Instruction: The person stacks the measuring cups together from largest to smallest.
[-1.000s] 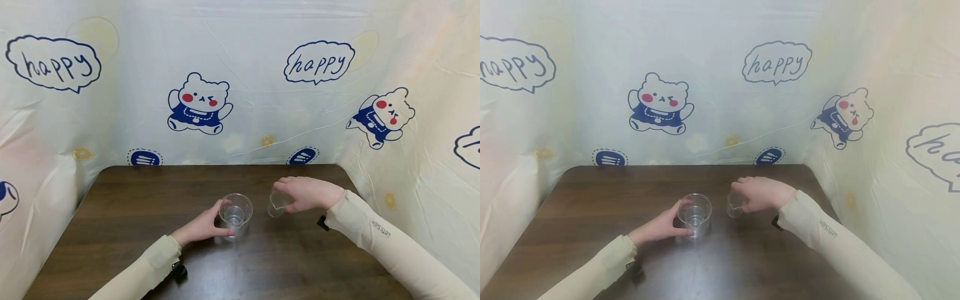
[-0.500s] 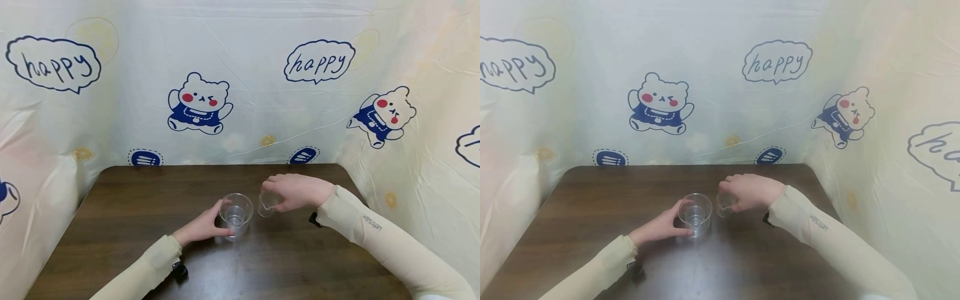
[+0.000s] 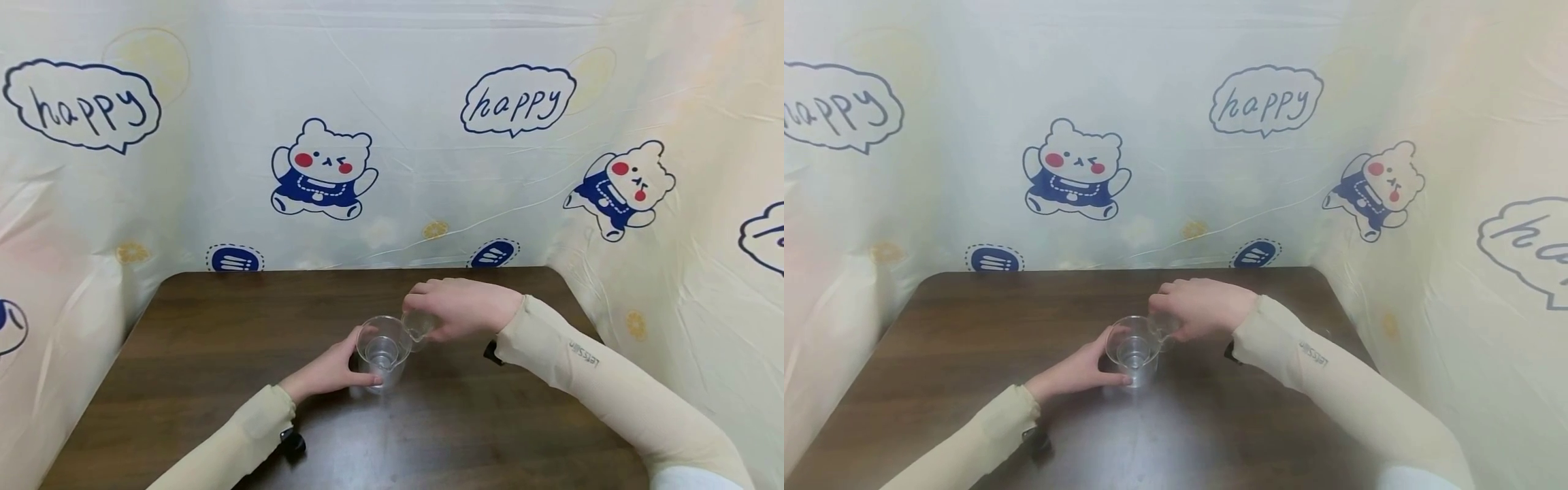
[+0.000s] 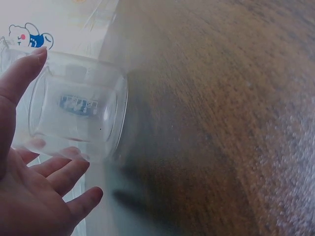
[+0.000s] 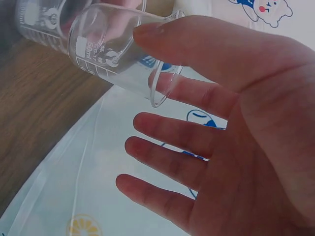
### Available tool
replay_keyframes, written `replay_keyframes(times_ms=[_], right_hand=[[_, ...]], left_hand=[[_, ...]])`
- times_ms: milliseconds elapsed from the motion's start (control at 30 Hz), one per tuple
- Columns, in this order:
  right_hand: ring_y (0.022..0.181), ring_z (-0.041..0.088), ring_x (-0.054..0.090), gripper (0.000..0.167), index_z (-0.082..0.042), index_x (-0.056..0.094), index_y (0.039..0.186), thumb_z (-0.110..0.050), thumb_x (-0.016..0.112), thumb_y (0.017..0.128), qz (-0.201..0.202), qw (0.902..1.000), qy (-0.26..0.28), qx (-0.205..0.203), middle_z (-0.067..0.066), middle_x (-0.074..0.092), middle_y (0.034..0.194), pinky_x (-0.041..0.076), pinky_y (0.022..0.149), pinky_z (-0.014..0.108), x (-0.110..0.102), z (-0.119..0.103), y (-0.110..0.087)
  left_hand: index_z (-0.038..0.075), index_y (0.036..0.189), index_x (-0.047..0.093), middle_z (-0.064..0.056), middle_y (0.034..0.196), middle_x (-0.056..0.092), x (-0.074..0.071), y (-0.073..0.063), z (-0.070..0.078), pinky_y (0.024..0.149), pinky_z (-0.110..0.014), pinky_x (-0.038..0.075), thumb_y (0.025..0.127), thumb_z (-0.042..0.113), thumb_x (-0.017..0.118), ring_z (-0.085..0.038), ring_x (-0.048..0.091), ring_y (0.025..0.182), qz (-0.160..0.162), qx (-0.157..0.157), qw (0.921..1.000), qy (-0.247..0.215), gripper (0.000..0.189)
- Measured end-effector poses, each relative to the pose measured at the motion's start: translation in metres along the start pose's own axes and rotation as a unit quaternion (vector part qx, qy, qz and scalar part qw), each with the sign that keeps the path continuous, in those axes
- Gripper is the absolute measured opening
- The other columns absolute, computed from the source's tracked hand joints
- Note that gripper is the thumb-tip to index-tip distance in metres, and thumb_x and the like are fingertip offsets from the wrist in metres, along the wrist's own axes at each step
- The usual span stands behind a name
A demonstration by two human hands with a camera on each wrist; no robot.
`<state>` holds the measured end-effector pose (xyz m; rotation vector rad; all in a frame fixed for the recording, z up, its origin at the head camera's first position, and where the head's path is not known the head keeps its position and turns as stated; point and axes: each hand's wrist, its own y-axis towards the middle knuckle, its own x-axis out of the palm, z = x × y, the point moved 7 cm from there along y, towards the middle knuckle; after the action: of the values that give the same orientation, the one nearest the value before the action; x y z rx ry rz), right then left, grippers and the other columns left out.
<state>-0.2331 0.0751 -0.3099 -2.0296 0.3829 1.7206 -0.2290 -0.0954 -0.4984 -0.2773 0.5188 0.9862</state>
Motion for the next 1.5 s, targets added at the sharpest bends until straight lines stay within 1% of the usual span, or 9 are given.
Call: replay_keyframes(times_ms=[100, 233, 400, 567, 800, 1067, 1333, 1500], right_hand=[[0.100, 0.017, 0.062, 0.035, -0.018, 0.069, 0.120, -0.023, 0.082, 0.088, -0.007, 1.0000, -0.003, -0.004, -0.003, 0.067, 0.118, 0.054, 0.089, 0.033, -0.001, -0.002, 0.009], [0.104, 0.018, 0.062, 0.038, -0.016, 0.068, 0.124, -0.020, 0.080, 0.088, -0.021, 0.9997, -0.001, -0.009, 0.000, 0.067, 0.122, 0.053, 0.092, 0.034, 0.001, -0.005, 0.020], [0.113, 0.020, 0.062, 0.044, -0.016, 0.066, 0.131, -0.021, 0.081, 0.090, -0.054, 0.9985, -0.002, -0.004, 0.002, 0.065, 0.130, 0.053, 0.097, 0.036, 0.009, -0.007, 0.032], [0.116, 0.021, 0.062, 0.048, -0.019, 0.064, 0.136, -0.022, 0.081, 0.091, -0.072, 0.9973, -0.014, -0.005, 0.003, 0.063, 0.135, 0.054, 0.098, 0.036, 0.019, -0.008, 0.039], [0.118, 0.022, 0.063, 0.050, -0.024, 0.065, 0.136, -0.021, 0.083, 0.090, -0.068, 0.9975, -0.009, -0.016, 0.002, 0.063, 0.137, 0.054, 0.099, 0.039, 0.029, -0.007, 0.045], [0.120, 0.023, 0.062, 0.052, -0.024, 0.065, 0.137, -0.024, 0.085, 0.089, -0.071, 0.9969, -0.027, -0.023, 0.004, 0.063, 0.137, 0.053, 0.101, 0.039, 0.043, -0.005, 0.054], [0.123, 0.022, 0.060, 0.054, -0.024, 0.065, 0.139, -0.025, 0.085, 0.089, -0.085, 0.9961, -0.019, -0.007, 0.003, 0.060, 0.140, 0.052, 0.103, 0.040, 0.055, 0.000, 0.061], [0.125, 0.022, 0.059, 0.057, -0.027, 0.063, 0.142, -0.026, 0.085, 0.090, -0.092, 0.9953, -0.029, -0.004, 0.003, 0.059, 0.142, 0.052, 0.103, 0.040, 0.064, 0.003, 0.065]], left_hand=[[0.012, 0.153, 0.039, -0.005, 0.152, 0.051, 0.000, -0.001, -0.001, 0.110, -0.051, 0.040, 0.083, 0.044, 0.088, -0.025, 0.053, 0.134, 0.001, -0.001, 1.0000, 0.001, 0.091], [0.011, 0.153, 0.038, -0.006, 0.153, 0.050, -0.001, -0.001, 0.000, 0.111, -0.052, 0.040, 0.084, 0.038, 0.088, -0.027, 0.053, 0.135, 0.001, -0.003, 1.0000, -0.002, 0.090], [0.012, 0.153, 0.038, -0.007, 0.152, 0.052, -0.001, -0.002, 0.002, 0.110, -0.052, 0.041, 0.084, 0.037, 0.089, -0.027, 0.054, 0.133, 0.000, -0.005, 1.0000, -0.008, 0.089], [0.011, 0.153, 0.037, -0.007, 0.153, 0.050, -0.002, -0.003, 0.003, 0.110, -0.053, 0.040, 0.085, 0.035, 0.088, -0.028, 0.052, 0.135, -0.006, -0.012, 0.9998, -0.014, 0.088], [0.010, 0.155, 0.034, -0.009, 0.156, 0.048, -0.001, -0.003, 0.001, 0.110, -0.054, 0.040, 0.087, 0.033, 0.086, -0.030, 0.050, 0.137, -0.010, -0.024, 0.9996, -0.014, 0.088], [0.008, 0.155, 0.033, -0.011, 0.157, 0.047, 0.000, -0.003, -0.002, 0.110, -0.055, 0.040, 0.086, 0.035, 0.087, -0.030, 0.050, 0.137, -0.005, -0.026, 0.9996, -0.010, 0.092], [0.009, 0.157, 0.032, -0.011, 0.156, 0.048, 0.000, -0.003, -0.002, 0.110, -0.054, 0.040, 0.085, 0.039, 0.088, -0.030, 0.051, 0.137, -0.004, -0.022, 0.9997, -0.009, 0.097], [0.011, 0.160, 0.028, -0.012, 0.154, 0.050, 0.001, -0.003, -0.003, 0.109, -0.053, 0.041, 0.084, 0.043, 0.088, -0.030, 0.052, 0.135, -0.006, -0.024, 0.9997, -0.007, 0.101]])
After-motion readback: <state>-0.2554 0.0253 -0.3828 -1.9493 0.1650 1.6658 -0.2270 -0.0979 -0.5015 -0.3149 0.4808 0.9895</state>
